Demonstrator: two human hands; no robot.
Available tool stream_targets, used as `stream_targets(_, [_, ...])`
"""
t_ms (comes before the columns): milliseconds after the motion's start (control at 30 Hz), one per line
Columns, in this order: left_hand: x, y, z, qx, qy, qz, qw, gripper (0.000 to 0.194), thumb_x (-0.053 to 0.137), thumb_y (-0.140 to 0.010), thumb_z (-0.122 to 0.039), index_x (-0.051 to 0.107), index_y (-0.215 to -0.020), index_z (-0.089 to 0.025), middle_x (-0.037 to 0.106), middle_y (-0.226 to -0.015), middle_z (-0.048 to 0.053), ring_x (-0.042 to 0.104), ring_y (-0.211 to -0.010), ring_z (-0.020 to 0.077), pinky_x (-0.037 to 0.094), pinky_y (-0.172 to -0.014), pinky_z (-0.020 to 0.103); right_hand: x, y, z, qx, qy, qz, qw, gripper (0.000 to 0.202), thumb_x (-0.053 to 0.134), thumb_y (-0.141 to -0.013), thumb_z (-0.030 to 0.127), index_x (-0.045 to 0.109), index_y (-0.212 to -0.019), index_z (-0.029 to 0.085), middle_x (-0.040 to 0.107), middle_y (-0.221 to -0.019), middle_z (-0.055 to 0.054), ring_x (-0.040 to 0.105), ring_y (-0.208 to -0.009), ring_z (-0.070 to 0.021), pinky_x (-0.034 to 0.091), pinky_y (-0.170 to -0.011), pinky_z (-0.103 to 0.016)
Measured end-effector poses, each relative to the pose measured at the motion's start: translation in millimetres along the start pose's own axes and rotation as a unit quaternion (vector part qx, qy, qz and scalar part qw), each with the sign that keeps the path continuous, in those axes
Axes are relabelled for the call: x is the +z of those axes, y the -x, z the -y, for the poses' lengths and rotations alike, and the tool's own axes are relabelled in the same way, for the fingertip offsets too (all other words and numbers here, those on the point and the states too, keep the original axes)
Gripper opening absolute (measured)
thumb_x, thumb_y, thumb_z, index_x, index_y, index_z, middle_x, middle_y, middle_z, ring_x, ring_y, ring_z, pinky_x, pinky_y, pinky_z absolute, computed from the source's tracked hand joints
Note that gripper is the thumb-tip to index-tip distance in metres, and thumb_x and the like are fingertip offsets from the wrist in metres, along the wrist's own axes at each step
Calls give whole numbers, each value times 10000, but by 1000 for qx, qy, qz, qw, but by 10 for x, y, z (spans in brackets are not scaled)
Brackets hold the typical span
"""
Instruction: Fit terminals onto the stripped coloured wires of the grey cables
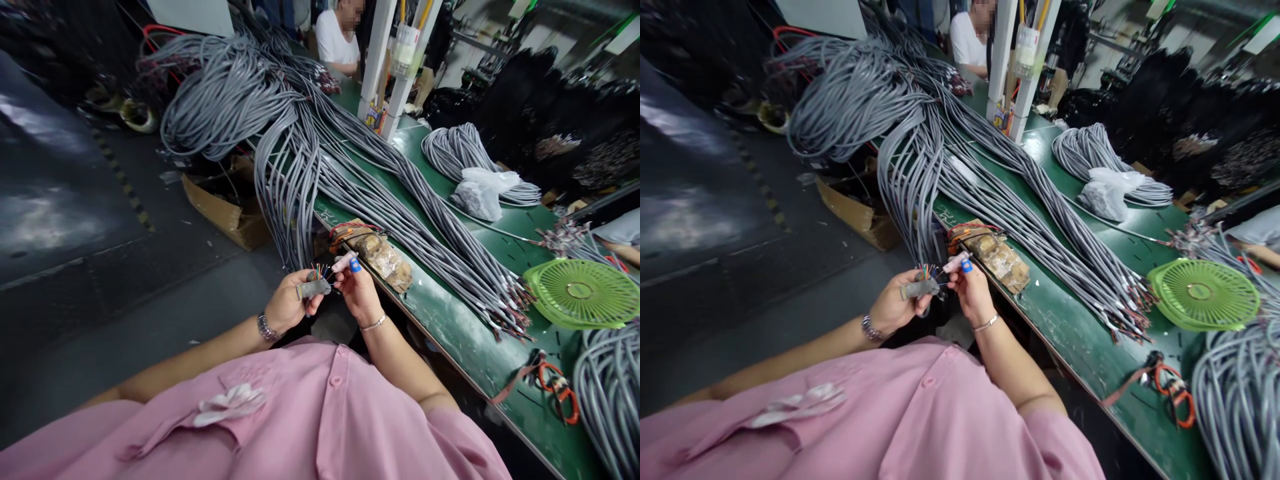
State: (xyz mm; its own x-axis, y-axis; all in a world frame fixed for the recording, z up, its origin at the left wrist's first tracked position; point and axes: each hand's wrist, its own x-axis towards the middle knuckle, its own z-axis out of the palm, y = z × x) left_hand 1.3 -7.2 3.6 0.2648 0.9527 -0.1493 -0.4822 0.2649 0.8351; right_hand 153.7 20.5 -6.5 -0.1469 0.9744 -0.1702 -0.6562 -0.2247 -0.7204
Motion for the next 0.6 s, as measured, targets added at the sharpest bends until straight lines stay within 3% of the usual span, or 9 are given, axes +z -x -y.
stream_targets(300, [68, -46, 33, -21, 2, -7, 1000, 262, 731, -682, -369, 585, -709, -153, 543, -427, -29, 401, -315, 74, 325, -304, 177, 1, -14, 13, 1, -10, 0, 1000, 300, 687, -794, 463, 670, -879, 176, 605, -773, 4, 507, -620, -78, 478, -553, -183])
stream_targets(600, [19, -105, 77, -41, -7, -4, 999, 303, 745, -665, -407, 587, -706, -152, 550, -438, -25, 409, -321, 75, 312, -313, 189, 13, -109, -20, 37, -15, 7, 999, 360, 687, -782, 519, 684, -890, 176, 615, -757, 3, 498, -608, -80, 462, -569, -186])
